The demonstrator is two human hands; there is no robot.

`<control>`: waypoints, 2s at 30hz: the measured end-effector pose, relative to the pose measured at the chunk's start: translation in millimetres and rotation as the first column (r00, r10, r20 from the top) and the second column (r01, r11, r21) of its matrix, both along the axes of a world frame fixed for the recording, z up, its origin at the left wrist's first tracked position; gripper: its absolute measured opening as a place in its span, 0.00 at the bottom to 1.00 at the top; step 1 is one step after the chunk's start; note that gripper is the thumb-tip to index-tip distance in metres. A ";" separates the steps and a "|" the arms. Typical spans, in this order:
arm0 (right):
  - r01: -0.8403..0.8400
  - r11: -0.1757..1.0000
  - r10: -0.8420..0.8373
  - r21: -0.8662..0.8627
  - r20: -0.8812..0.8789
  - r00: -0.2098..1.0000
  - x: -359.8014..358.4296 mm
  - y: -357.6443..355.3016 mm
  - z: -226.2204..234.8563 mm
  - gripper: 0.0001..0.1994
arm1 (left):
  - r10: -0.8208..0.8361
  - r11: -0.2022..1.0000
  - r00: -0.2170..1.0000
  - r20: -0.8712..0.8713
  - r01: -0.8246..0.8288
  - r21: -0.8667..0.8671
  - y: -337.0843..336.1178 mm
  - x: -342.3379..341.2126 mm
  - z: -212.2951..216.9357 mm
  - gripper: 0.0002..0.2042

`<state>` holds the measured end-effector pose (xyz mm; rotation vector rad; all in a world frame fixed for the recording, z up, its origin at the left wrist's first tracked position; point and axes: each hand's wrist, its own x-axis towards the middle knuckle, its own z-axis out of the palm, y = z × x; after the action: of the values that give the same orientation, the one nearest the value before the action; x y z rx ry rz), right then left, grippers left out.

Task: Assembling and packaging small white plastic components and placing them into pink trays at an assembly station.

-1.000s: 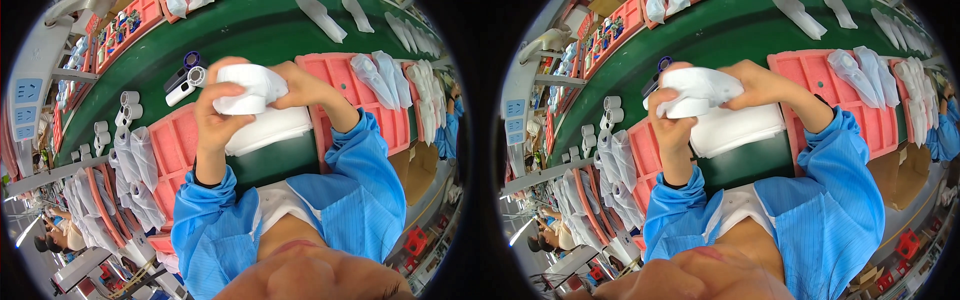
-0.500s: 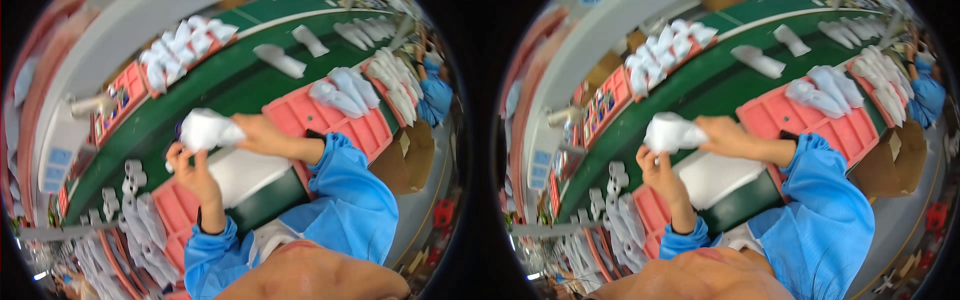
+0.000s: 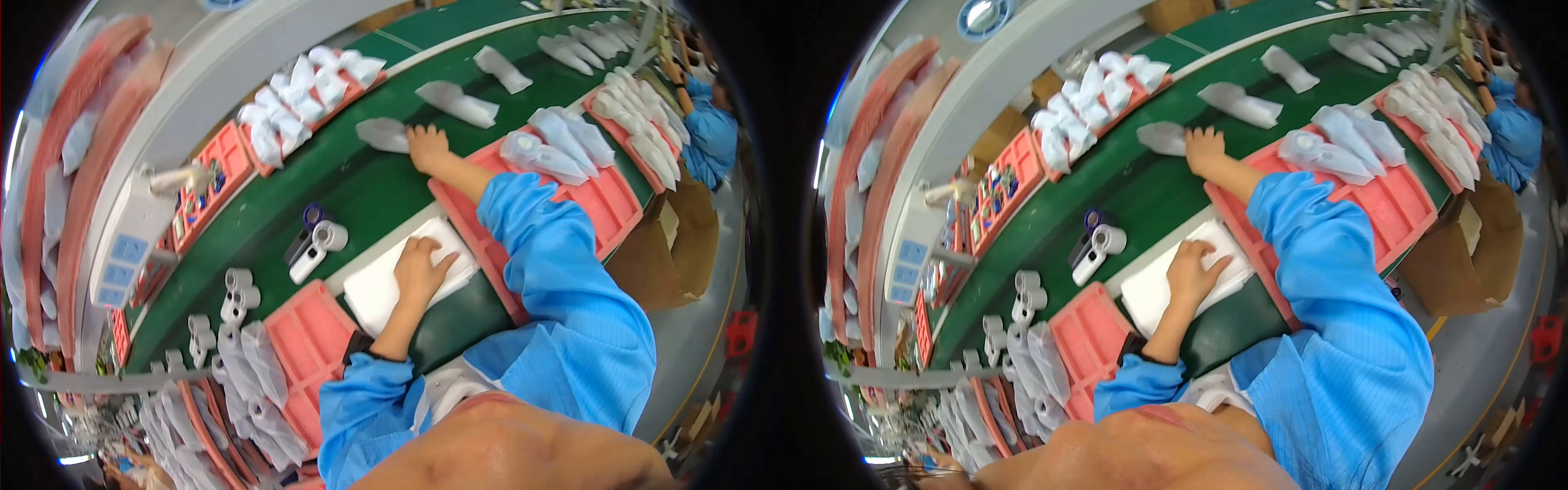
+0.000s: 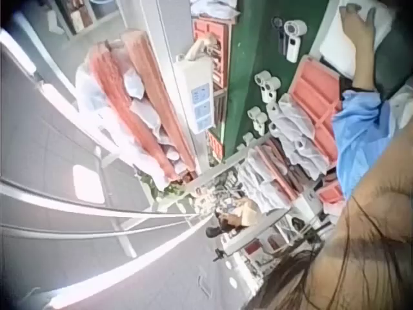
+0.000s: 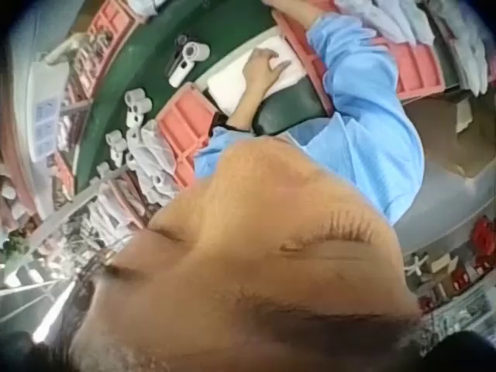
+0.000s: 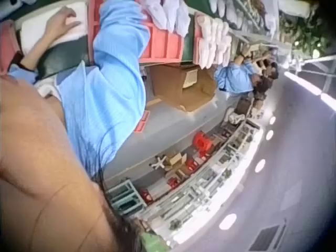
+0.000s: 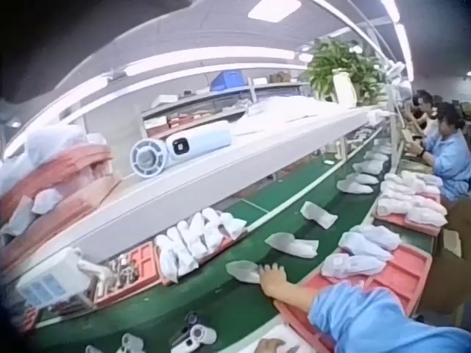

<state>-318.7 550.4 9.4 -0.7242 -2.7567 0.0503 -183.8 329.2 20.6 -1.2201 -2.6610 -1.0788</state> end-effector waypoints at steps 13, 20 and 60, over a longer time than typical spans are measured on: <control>-0.645 0.242 0.658 -0.725 -0.366 0.658 -28.8 -147.3 3.2 0.40 | 0.077 0.996 0.996 0.043 -0.079 0.043 5.3 2.7 -2.8 0.08; -0.524 0.406 0.725 -0.749 -0.085 0.684 -5.5 -153.6 30.2 0.34 | 0.069 0.997 0.998 0.005 -0.069 0.030 6.5 9.7 5.0 0.07; -0.836 0.516 0.518 -0.185 -0.711 0.476 109.4 -106.7 101.2 0.38 | 0.206 0.762 0.976 0.066 -0.202 0.615 -30.9 -11.9 99.5 0.21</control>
<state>-209.3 443.7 110.5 0.4123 -2.1891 1.0549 -195.7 298.2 120.1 -0.7687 -2.0640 -1.7014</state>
